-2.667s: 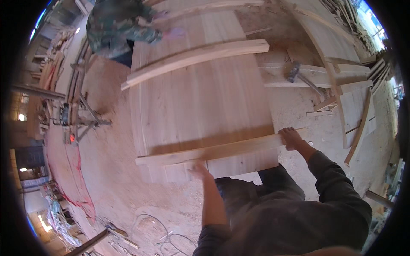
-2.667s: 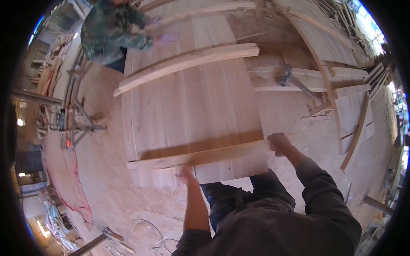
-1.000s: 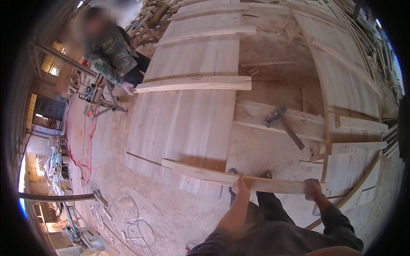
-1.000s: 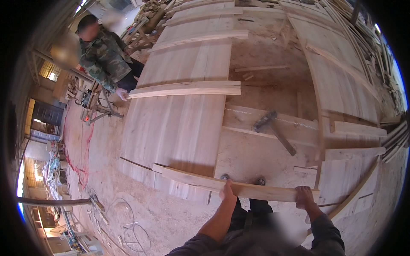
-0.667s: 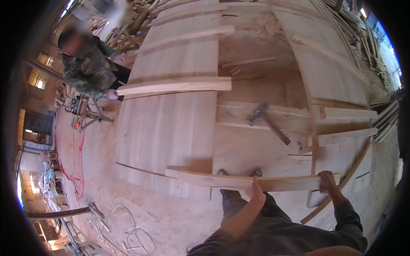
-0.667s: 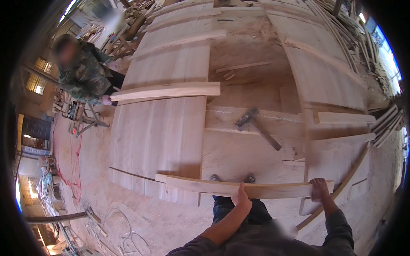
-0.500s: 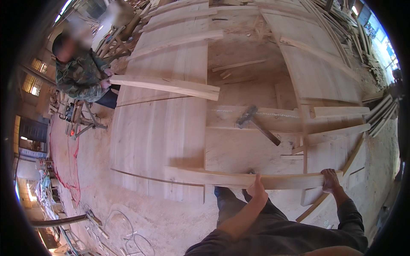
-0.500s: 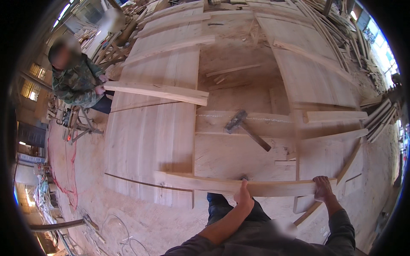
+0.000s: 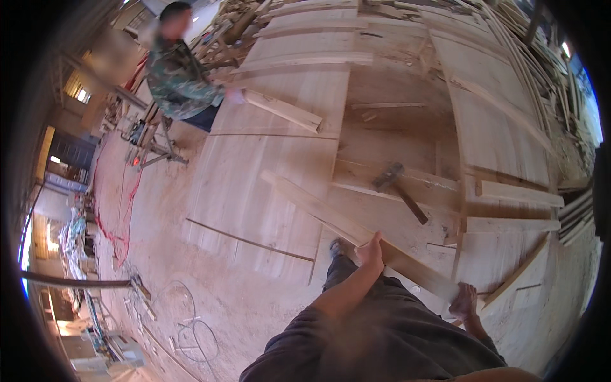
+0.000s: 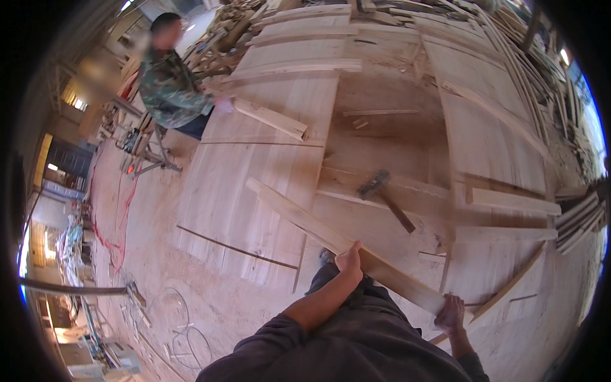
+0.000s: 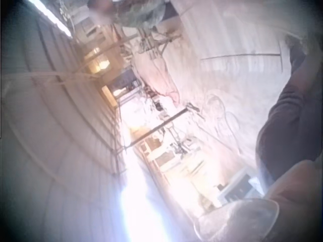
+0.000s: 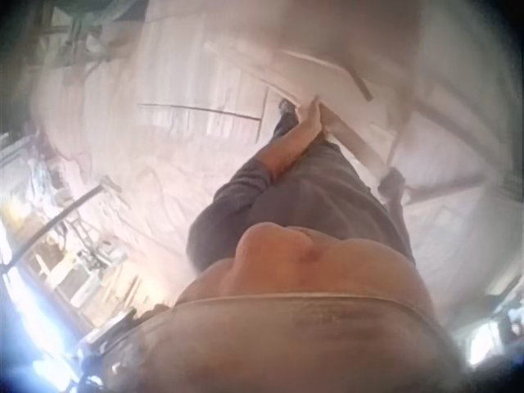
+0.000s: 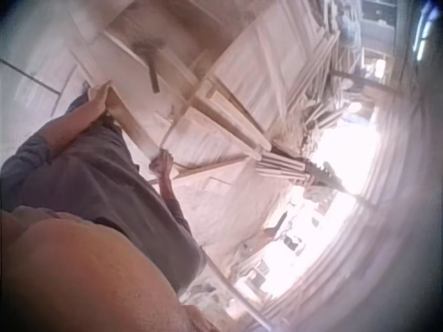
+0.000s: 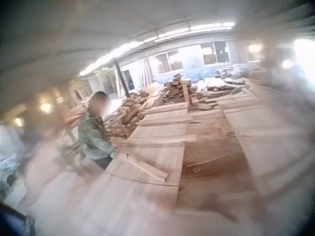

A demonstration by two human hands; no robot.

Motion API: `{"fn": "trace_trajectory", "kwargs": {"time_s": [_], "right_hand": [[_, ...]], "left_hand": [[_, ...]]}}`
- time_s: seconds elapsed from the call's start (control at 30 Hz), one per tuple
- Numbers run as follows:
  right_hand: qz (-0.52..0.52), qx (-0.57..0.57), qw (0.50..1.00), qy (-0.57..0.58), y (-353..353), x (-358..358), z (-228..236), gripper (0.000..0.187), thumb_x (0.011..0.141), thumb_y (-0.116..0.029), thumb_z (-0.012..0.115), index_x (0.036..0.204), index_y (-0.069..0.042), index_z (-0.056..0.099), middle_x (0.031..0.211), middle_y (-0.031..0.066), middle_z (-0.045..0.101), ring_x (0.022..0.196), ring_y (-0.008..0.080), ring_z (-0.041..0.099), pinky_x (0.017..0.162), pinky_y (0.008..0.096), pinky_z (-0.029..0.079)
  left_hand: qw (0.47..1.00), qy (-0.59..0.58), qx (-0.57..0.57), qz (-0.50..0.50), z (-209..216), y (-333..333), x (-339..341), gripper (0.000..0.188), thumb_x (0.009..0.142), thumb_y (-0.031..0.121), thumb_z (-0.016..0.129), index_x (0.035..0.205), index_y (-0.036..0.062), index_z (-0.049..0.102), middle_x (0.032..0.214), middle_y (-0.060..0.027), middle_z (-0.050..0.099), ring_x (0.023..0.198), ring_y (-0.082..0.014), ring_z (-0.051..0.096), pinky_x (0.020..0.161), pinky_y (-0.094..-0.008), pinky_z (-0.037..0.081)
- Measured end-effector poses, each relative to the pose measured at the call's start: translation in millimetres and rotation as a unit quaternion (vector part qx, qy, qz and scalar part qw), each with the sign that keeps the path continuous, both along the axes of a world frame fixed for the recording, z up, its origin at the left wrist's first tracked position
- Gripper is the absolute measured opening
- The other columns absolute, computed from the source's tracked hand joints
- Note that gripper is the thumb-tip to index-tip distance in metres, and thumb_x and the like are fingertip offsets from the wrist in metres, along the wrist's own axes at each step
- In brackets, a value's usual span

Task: The person repeatedly picks up thin wooden planks from a pile and places them onto a larger stack. They occasionally use a hammer to tap the planks into alignment. The task continues with the same repetitive motion of lifting and stacking.

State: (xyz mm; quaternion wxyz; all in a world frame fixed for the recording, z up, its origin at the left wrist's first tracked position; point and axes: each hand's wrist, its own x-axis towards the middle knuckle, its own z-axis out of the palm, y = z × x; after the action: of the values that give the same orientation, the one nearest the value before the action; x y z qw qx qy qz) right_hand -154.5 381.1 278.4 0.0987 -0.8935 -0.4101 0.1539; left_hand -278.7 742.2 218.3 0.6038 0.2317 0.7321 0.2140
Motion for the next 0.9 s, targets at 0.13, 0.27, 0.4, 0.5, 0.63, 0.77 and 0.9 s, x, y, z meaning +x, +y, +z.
{"fn": "trace_trajectory", "kwargs": {"time_s": [0.13, 0.27, 0.4, 0.5, 0.63, 0.77, 0.9], "right_hand": [[0.012, 0.005, 0.999, 0.034, 39, -19, -4, 0.042, 0.061, -0.003, 0.056, 0.102, -0.001, 0.056, 0.093, 0.0213, 0.059, 0.093, 0.0406, 0.056, 0.083, 0.051, 0.041], [0.006, -0.01, 1.0, 0.011, 86, -22, -3, 0.036, 0.066, -0.005, 0.061, 0.102, -0.004, 0.056, 0.091, 0.0191, 0.06, 0.092, 0.0406, 0.056, 0.082, 0.0503, 0.042], [0.037, -0.056, 0.997, 0.029, 126, 6, -29, 0.041, 0.067, -0.011, 0.068, 0.106, -0.004, 0.057, 0.096, 0.0195, 0.061, 0.096, 0.0399, 0.057, 0.087, 0.0477, 0.042], [0.036, -0.073, 0.995, 0.049, 178, 18, -27, 0.048, 0.064, -0.014, 0.071, 0.108, -0.003, 0.057, 0.101, 0.0207, 0.061, 0.1, 0.0396, 0.057, 0.09, 0.0471, 0.043], [0.054, -0.206, 0.973, 0.085, 274, 22, -2, 0.058, 0.058, -0.014, 0.072, 0.112, -0.001, 0.055, 0.107, 0.0225, 0.06, 0.106, 0.0404, 0.056, 0.095, 0.0474, 0.043], [0.075, -0.216, 0.969, 0.089, 335, 20, -12, 0.061, 0.057, -0.012, 0.07, 0.115, -0.001, 0.053, 0.109, 0.0233, 0.059, 0.108, 0.0409, 0.055, 0.098, 0.0481, 0.043], [0.083, -0.19, 0.976, 0.071, 368, 30, -38, 0.06, 0.058, -0.01, 0.069, 0.115, -0.002, 0.053, 0.109, 0.0238, 0.059, 0.107, 0.0417, 0.055, 0.097, 0.0489, 0.043]], "left_hand": [[1.0, 0.023, -0.019, -0.004, -24, 35, -25, 0.085, 0.064, 0.03, 0.086, 0.127, -0.0105, 0.046, 0.125, -0.0213, 0.059, 0.113, -0.0339, 0.06, 0.095, -0.0414, 0.05], [0.997, 0.045, -0.058, 0.002, -48, 73, -32, 0.089, 0.061, 0.033, 0.087, 0.127, -0.0096, 0.046, 0.125, -0.0228, 0.059, 0.115, -0.0358, 0.059, 0.095, -0.0422, 0.051], [0.995, 0.042, -0.092, 0.007, -69, 128, -38, 0.089, 0.061, 0.035, 0.087, 0.127, -0.0086, 0.047, 0.127, -0.0234, 0.058, 0.116, -0.0355, 0.059, 0.097, -0.0425, 0.051], [0.997, 0.042, -0.063, -0.004, -83, 169, -39, 0.09, 0.061, 0.038, 0.087, 0.126, -0.0101, 0.047, 0.126, -0.0239, 0.059, 0.116, -0.0366, 0.06, 0.097, -0.0429, 0.051], [0.999, 0.046, -0.018, -0.002, -113, 223, -44, 0.086, 0.064, 0.04, 0.086, 0.122, -0.0126, 0.051, 0.121, -0.0251, 0.062, 0.113, -0.0375, 0.062, 0.097, -0.0429, 0.051], [0.998, 0.056, 0.011, 0.03, -126, 272, -58, 0.077, 0.068, 0.036, 0.084, 0.119, -0.0126, 0.056, 0.117, -0.0254, 0.065, 0.11, -0.0364, 0.063, 0.096, -0.0433, 0.05], [0.991, -0.065, 0.046, 0.104, -108, 307, -55, 0.068, 0.073, 0.029, 0.08, 0.125, -0.0081, 0.055, 0.117, -0.0235, 0.066, 0.108, -0.0356, 0.064, 0.095, -0.0418, 0.05]]}}
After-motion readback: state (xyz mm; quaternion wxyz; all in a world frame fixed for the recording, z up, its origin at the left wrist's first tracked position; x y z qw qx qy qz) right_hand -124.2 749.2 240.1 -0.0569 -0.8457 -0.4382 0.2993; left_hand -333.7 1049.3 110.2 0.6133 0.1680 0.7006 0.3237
